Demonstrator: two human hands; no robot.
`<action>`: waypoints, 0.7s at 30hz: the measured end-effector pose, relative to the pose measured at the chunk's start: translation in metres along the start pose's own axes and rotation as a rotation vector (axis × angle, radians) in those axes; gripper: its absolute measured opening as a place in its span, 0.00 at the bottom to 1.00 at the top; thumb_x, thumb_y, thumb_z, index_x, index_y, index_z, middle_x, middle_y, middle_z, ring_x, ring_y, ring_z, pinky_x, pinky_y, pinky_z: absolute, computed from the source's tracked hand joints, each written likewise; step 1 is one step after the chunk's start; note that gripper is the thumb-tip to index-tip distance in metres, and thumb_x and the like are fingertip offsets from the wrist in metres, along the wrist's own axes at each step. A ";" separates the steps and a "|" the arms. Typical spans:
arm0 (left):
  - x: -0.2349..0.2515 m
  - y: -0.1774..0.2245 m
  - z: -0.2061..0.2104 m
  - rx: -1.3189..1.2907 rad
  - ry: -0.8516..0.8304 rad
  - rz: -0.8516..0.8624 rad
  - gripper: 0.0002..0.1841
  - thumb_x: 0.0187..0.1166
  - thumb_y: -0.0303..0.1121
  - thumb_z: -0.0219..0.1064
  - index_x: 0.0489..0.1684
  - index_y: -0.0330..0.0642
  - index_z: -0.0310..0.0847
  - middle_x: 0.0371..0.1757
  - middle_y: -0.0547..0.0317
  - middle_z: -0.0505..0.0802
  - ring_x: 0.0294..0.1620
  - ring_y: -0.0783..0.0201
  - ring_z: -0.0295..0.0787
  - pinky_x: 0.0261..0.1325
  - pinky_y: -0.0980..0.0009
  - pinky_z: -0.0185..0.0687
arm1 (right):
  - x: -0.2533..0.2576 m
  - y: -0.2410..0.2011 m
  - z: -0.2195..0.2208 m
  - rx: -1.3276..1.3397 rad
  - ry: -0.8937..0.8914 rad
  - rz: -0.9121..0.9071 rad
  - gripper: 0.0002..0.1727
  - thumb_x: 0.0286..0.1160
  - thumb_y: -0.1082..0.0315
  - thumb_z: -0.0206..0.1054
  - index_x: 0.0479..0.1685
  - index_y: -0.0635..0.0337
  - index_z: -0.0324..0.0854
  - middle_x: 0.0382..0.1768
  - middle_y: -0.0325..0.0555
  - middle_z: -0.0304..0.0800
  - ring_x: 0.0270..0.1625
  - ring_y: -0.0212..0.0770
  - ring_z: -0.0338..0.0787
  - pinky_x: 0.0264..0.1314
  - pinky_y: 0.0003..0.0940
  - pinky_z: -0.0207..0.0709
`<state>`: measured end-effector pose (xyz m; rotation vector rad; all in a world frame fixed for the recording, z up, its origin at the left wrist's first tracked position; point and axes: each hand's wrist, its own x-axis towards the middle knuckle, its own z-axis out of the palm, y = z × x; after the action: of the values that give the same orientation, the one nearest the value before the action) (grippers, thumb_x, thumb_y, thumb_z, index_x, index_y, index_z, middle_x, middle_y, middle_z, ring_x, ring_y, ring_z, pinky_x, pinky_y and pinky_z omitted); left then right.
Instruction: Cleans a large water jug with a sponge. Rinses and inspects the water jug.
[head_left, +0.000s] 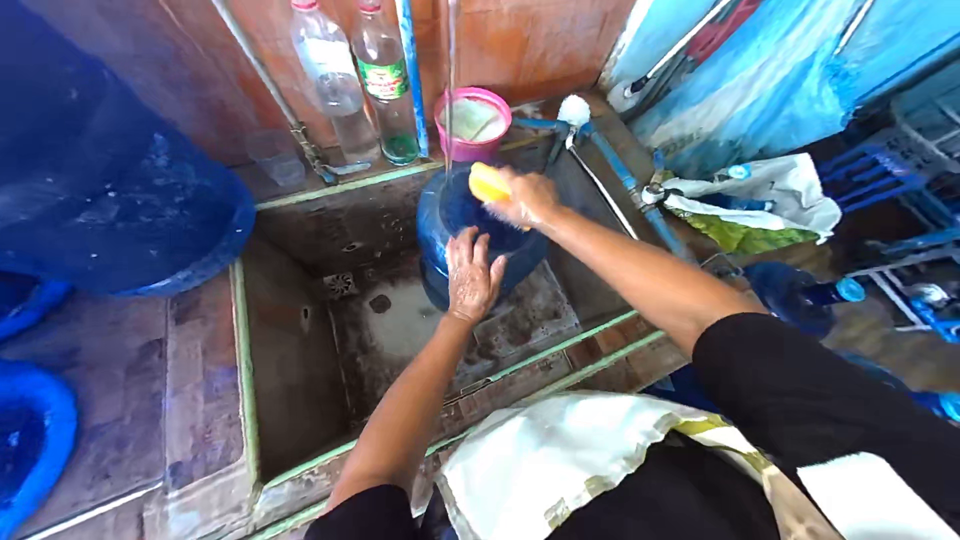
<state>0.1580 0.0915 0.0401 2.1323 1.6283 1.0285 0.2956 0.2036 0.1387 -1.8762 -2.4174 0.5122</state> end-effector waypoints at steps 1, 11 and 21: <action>0.003 0.003 0.002 0.009 0.034 -0.049 0.29 0.88 0.42 0.57 0.80 0.27 0.71 0.87 0.29 0.67 0.88 0.31 0.60 0.90 0.38 0.47 | -0.009 -0.001 0.005 -0.001 -0.037 -0.051 0.35 0.79 0.50 0.70 0.83 0.56 0.70 0.58 0.69 0.89 0.62 0.71 0.88 0.64 0.72 0.76; 0.059 -0.004 -0.031 -0.080 -0.112 -0.444 0.39 0.85 0.34 0.62 0.94 0.32 0.46 0.92 0.26 0.54 0.91 0.31 0.53 0.89 0.43 0.56 | -0.036 0.055 -0.005 0.148 0.052 0.191 0.38 0.78 0.47 0.71 0.86 0.53 0.69 0.58 0.71 0.89 0.62 0.75 0.88 0.62 0.75 0.76; 0.083 -0.061 -0.073 0.204 -0.386 -0.326 0.34 0.90 0.53 0.56 0.90 0.41 0.60 0.79 0.28 0.76 0.71 0.26 0.80 0.67 0.25 0.72 | -0.032 0.097 0.038 1.001 0.023 0.017 0.25 0.77 0.62 0.74 0.69 0.65 0.80 0.55 0.55 0.91 0.53 0.43 0.92 0.61 0.44 0.85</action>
<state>0.0738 0.1736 0.0870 1.9344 1.8527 0.3412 0.3858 0.1854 0.0805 -1.3951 -1.5789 1.3494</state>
